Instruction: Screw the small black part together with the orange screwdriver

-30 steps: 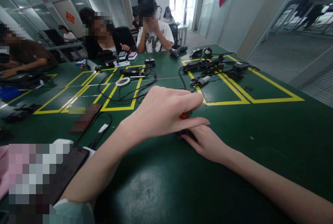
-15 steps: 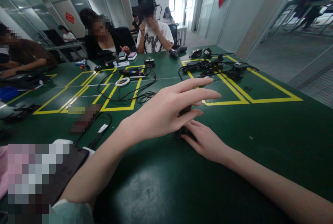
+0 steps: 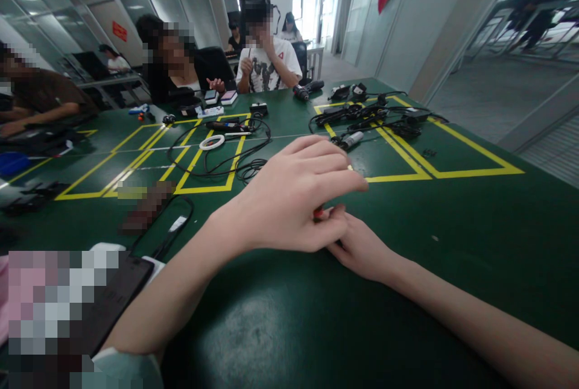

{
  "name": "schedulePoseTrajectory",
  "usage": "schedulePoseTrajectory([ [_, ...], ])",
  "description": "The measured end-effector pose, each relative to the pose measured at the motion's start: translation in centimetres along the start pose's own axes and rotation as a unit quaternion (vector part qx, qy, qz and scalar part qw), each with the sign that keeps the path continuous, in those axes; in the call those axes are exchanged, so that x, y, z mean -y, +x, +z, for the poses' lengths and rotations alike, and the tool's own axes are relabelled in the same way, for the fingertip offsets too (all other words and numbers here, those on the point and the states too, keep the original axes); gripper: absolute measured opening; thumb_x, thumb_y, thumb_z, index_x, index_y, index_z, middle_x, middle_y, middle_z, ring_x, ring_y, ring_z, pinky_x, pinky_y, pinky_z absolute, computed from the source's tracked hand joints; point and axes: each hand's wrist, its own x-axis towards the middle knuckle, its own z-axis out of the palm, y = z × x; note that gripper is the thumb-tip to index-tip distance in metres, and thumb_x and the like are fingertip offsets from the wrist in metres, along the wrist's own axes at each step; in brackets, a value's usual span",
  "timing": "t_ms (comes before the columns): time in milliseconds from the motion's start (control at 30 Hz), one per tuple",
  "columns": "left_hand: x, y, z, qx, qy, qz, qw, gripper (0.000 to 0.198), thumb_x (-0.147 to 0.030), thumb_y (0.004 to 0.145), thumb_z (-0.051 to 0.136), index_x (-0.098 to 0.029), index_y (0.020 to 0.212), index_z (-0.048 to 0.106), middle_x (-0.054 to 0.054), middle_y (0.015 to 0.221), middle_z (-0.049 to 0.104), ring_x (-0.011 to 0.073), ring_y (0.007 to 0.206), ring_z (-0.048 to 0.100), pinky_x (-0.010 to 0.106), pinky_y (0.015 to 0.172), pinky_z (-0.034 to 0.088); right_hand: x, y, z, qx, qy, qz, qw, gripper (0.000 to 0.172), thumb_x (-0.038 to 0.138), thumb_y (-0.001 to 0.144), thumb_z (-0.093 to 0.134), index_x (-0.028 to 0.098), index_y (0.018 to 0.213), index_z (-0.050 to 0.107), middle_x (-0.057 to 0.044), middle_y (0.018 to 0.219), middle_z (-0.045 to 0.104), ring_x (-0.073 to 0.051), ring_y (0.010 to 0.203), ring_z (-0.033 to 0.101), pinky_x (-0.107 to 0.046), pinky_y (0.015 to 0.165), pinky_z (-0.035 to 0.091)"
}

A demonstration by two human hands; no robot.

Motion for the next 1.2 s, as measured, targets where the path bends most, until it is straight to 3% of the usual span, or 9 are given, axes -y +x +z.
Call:
schedulePoseTrajectory([
  [100, -0.3, 0.0, -0.3, -0.003, -0.033, 0.002, 0.999, 0.045, -0.008, 0.084, 0.054, -0.022, 0.125, 0.068, 0.011, 0.151, 0.059, 0.031, 0.151, 0.046, 0.057, 0.116, 0.049, -0.1, 0.0, 0.0, 0.004, 0.018, 0.004, 1.0, 0.022, 0.022, 0.101, 0.051, 0.018, 0.121, 0.06, -0.013, 0.107, 0.075, -0.031, 0.098, 0.072, -0.049, 0.086, 0.061],
  [200, -0.5, 0.0, -0.4, 0.017, -0.04, -0.012, 0.999, 0.054, -0.004, 0.088, 0.051, -0.027, 0.135, 0.063, 0.009, 0.165, 0.042, 0.0328, 0.158, 0.035, 0.058, 0.106, 0.057, 0.0, 0.0, -0.1, 0.015, 0.014, 0.008, 1.0, 0.024, 0.022, 0.101, 0.051, 0.019, 0.122, 0.061, -0.012, 0.105, 0.074, -0.031, 0.099, 0.072, -0.049, 0.086, 0.061],
  [567, -0.3, -0.3, -0.1, 0.014, -0.067, -0.038, 0.997, 0.048, -0.009, 0.098, 0.05, -0.028, 0.143, 0.055, 0.012, 0.172, 0.031, 0.0217, 0.128, 0.067, 0.03, 0.089, 0.062, 0.4, 0.2, -0.4, 0.019, -0.011, 0.006, 1.0, 0.013, 0.019, 0.099, 0.054, 0.02, 0.109, 0.062, -0.014, 0.11, 0.077, -0.031, 0.104, 0.073, -0.048, 0.089, 0.061],
  [733, 0.5, -0.4, 0.7, 0.012, 0.014, -0.029, 0.999, 0.04, -0.032, 0.101, 0.059, -0.024, 0.14, 0.058, 0.006, 0.118, 0.075, 0.0152, 0.101, 0.073, 0.021, 0.072, 0.052, 0.3, 0.1, -0.4, 0.017, -0.009, 0.006, 1.0, 0.017, 0.019, 0.099, 0.053, 0.018, 0.111, 0.065, -0.014, 0.109, 0.078, -0.031, 0.102, 0.075, -0.048, 0.089, 0.061],
  [867, 1.2, -0.2, 1.4, -0.057, 0.081, 0.011, 0.995, 0.04, -0.056, 0.096, 0.061, -0.018, 0.106, 0.071, 0.003, 0.082, 0.074, 0.0164, 0.082, 0.07, 0.028, 0.072, 0.052, 0.2, -0.1, -0.2, 0.01, -0.031, 0.004, 0.999, 0.018, 0.02, 0.101, 0.051, 0.017, 0.109, 0.067, -0.015, 0.103, 0.077, -0.032, 0.097, 0.074, -0.049, 0.085, 0.061],
  [933, 1.1, 0.0, 1.2, -0.079, 0.077, 0.043, 0.993, 0.033, -0.048, 0.098, 0.06, -0.018, 0.107, 0.072, 0.008, 0.106, 0.078, 0.0222, 0.11, 0.071, 0.043, 0.105, 0.052, 0.1, 0.0, -0.2, 0.011, -0.016, -0.001, 1.0, 0.019, 0.02, 0.101, 0.05, 0.017, 0.11, 0.066, -0.015, 0.105, 0.076, -0.032, 0.098, 0.073, -0.049, 0.086, 0.061],
  [1000, 0.7, 0.1, 0.8, -0.072, 0.061, 0.037, 0.995, 0.029, -0.029, 0.097, 0.054, -0.02, 0.12, 0.069, 0.012, 0.15, 0.06, 0.028, 0.147, 0.051, 0.057, 0.122, 0.039, 0.1, 0.0, -0.2, 0.013, 0.01, 0.0, 1.0, 0.02, 0.02, 0.1, 0.051, 0.017, 0.116, 0.064, -0.015, 0.108, 0.075, -0.031, 0.1, 0.072, -0.048, 0.087, 0.061],
  [1067, 0.2, 0.0, 0.4, -0.051, 0.043, 0.01, 0.998, 0.044, -0.018, 0.091, 0.049, -0.025, 0.133, 0.064, 0.007, 0.168, 0.039, 0.0308, 0.159, 0.033, 0.064, 0.116, 0.044, 0.1, 0.1, -0.2, 0.012, 0.027, 0.006, 1.0, 0.024, 0.022, 0.101, 0.051, 0.018, 0.121, 0.061, -0.014, 0.107, 0.074, -0.031, 0.099, 0.072, -0.048, 0.086, 0.061],
  [1200, -0.1, -0.2, 0.4, 0.001, -0.011, -0.011, 1.0, 0.064, -0.009, 0.087, 0.049, -0.031, 0.147, 0.054, 0.007, 0.171, 0.032, 0.0346, 0.158, 0.034, 0.055, 0.097, 0.061, 0.1, 0.1, -0.1, 0.012, 0.021, 0.007, 1.0, 0.024, 0.022, 0.101, 0.05, 0.018, 0.122, 0.061, -0.013, 0.103, 0.073, -0.033, 0.098, 0.072, -0.051, 0.085, 0.062],
])
